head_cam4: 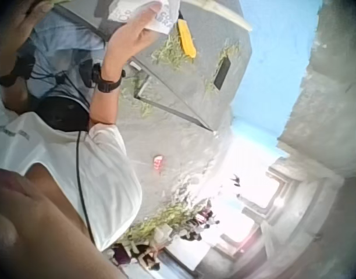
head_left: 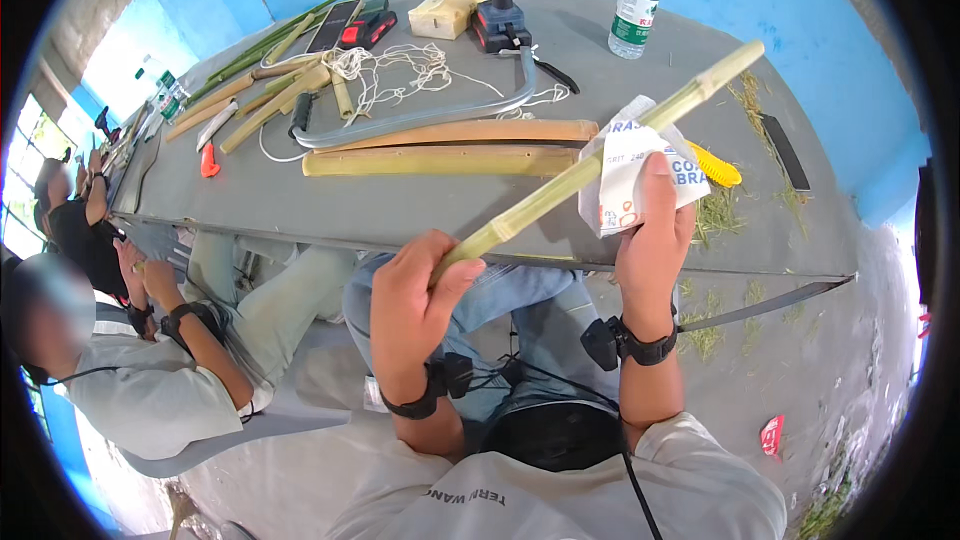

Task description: The recorder is using a piece of sandpaper to smooth the surface of a bamboo pole.

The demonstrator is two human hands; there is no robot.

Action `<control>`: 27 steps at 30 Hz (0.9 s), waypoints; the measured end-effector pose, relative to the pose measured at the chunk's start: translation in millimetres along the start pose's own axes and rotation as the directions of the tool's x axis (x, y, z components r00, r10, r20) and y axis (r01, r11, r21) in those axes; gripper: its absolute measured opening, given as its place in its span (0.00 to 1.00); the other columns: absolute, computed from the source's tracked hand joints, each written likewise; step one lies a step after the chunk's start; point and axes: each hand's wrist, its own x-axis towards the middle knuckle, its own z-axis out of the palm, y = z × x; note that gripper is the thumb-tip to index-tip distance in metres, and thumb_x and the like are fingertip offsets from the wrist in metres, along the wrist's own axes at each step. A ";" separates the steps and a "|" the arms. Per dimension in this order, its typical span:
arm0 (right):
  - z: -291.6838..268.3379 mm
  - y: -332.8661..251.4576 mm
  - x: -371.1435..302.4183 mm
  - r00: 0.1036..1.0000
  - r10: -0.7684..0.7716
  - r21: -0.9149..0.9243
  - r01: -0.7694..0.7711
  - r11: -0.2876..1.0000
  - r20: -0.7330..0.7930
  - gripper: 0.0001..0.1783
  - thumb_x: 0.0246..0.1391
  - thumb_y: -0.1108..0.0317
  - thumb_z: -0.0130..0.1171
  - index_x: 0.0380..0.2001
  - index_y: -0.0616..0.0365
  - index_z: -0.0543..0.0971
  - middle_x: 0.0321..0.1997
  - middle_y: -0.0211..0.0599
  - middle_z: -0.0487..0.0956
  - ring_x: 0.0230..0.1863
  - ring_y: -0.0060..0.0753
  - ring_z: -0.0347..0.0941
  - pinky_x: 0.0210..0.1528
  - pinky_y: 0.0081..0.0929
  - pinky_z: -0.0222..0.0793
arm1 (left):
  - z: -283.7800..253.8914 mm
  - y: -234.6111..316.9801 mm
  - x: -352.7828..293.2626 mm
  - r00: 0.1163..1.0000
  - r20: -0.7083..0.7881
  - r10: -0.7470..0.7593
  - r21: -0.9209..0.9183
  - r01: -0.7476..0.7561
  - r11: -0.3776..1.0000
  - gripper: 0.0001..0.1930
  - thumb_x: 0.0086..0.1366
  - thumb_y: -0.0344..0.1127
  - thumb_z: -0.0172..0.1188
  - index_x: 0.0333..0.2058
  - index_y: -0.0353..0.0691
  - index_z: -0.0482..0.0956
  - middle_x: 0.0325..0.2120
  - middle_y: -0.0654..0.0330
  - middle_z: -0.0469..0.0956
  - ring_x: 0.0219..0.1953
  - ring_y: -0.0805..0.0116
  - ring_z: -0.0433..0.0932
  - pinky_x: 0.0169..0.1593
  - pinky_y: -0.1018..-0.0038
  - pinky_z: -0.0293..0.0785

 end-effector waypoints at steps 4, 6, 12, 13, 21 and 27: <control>6.5 -4.4 -1.4 0.831 0.217 -0.448 0.042 0.893 0.512 0.19 0.65 0.56 0.55 0.40 0.64 0.78 0.30 0.26 0.78 0.31 0.15 0.71 0.31 0.20 0.68 | 10.4 9.7 -1.7 0.998 -0.004 0.058 0.022 -0.057 0.998 0.15 0.60 0.40 0.67 0.30 0.35 0.72 0.22 0.52 0.70 0.23 0.52 0.68 0.28 0.68 0.66; 4.5 -3.4 -3.1 0.861 0.222 -0.447 0.006 0.895 0.457 0.18 0.65 0.56 0.55 0.40 0.64 0.78 0.30 0.26 0.78 0.31 0.15 0.71 0.32 0.20 0.68 | 7.7 5.4 -2.0 0.999 -0.002 0.035 0.023 -0.035 0.999 0.15 0.60 0.40 0.67 0.31 0.35 0.72 0.22 0.52 0.70 0.23 0.52 0.68 0.28 0.68 0.66; -2.7 -2.3 5.9 0.967 0.209 -0.211 -0.176 0.962 0.147 0.19 0.66 0.53 0.54 0.42 0.60 0.79 0.30 0.24 0.77 0.26 0.10 0.68 0.24 0.12 0.62 | 7.8 -2.6 -1.7 0.993 0.079 0.091 0.018 -0.093 0.995 0.15 0.61 0.39 0.66 0.32 0.35 0.72 0.23 0.52 0.70 0.23 0.52 0.67 0.27 0.69 0.66; -0.6 -2.9 3.3 0.967 0.209 -0.211 -0.176 0.962 0.146 0.19 0.66 0.53 0.54 0.42 0.60 0.79 0.30 0.24 0.77 0.26 0.10 0.68 0.24 0.12 0.62 | 11.0 -0.9 -1.4 0.987 0.098 0.124 -0.002 -0.125 0.992 0.15 0.62 0.40 0.65 0.33 0.35 0.72 0.23 0.52 0.70 0.22 0.53 0.67 0.27 0.69 0.66; -8.4 -3.6 6.9 0.980 0.196 -0.010 -0.196 0.981 -0.046 0.18 0.65 0.54 0.54 0.42 0.60 0.78 0.29 0.23 0.76 0.25 0.11 0.66 0.24 0.17 0.62 | 10.8 -0.1 1.0 0.988 0.117 0.101 -0.040 -0.097 0.995 0.13 0.64 0.39 0.63 0.35 0.34 0.73 0.24 0.52 0.71 0.23 0.54 0.67 0.28 0.71 0.67; 1.5 6.2 2.1 0.942 0.135 -0.321 -0.031 0.946 0.307 0.17 0.66 0.58 0.54 0.43 0.62 0.78 0.34 0.26 0.79 0.32 0.13 0.71 0.31 0.17 0.68 | 12.3 -2.4 0.1 0.994 0.080 0.072 -0.139 -0.060 0.989 0.11 0.65 0.36 0.61 0.38 0.33 0.74 0.26 0.54 0.73 0.26 0.59 0.70 0.32 0.72 0.68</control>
